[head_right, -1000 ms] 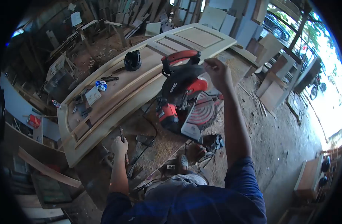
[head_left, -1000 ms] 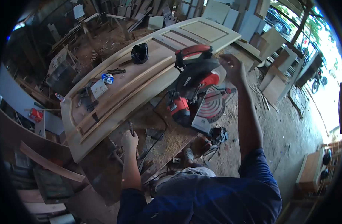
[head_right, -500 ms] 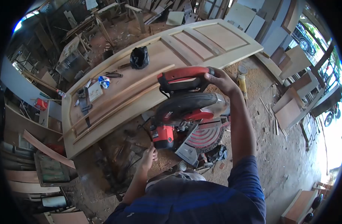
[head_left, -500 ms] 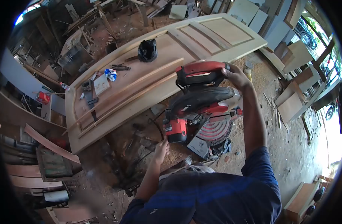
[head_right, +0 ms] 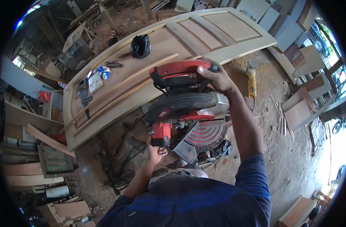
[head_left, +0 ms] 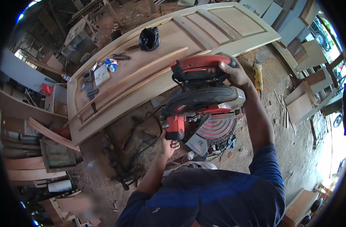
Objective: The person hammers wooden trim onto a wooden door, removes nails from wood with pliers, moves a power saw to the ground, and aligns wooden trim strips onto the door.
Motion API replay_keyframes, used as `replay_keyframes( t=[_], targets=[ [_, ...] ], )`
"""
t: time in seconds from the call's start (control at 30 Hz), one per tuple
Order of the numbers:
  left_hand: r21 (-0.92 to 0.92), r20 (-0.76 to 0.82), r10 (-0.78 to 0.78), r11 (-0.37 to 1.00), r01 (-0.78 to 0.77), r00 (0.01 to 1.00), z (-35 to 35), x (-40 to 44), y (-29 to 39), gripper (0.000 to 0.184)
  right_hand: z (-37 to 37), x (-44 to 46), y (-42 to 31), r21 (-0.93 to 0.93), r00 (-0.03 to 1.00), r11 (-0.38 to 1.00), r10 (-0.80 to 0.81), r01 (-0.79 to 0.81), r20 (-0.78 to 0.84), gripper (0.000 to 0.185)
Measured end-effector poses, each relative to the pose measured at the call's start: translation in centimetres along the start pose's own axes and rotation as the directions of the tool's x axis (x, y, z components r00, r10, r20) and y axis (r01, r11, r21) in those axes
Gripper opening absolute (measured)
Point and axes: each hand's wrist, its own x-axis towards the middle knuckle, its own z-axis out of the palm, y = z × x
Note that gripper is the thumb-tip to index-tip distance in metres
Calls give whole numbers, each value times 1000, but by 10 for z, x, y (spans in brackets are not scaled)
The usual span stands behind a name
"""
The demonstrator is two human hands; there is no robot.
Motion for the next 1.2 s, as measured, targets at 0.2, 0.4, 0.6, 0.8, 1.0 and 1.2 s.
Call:
replay_keyframes(
  t=[0.2, 0.4, 0.6, 0.8, 1.0, 1.2],
  targets=[
    [19, 57, 66, 998, -67, 996, 2, -13, -8, 67, 17, -31, -24, -39, 996, 996, -86, 85, -23, 50],
    [97, 163, -6, 995, -10, 987, -22, -63, -44, 74, 37, -105, -51, -107, 991, 993, -53, 39, -126, 68],
    [81, 273, 57, 993, -82, 960, -11, -143, -72, 53, -17, -243, -46, 148, 983, 974, -179, 172, 35, 74],
    [272, 188, 209, 928, -255, 960, -11, -251, -74, 55, 29, -377, -81, 172, 952, 937, -304, 305, -35, 81],
    [292, 395, 221, 890, -349, 892, -47, -367, -96, 66, 128, -472, -116, 113, 916, 909, -398, 402, -56, 85],
    [346, 304, 257, 868, -357, 918, -71, -462, -148, 71, 203, -522, -141, 93, 878, 874, -477, 478, -29, 91]
  ],
)
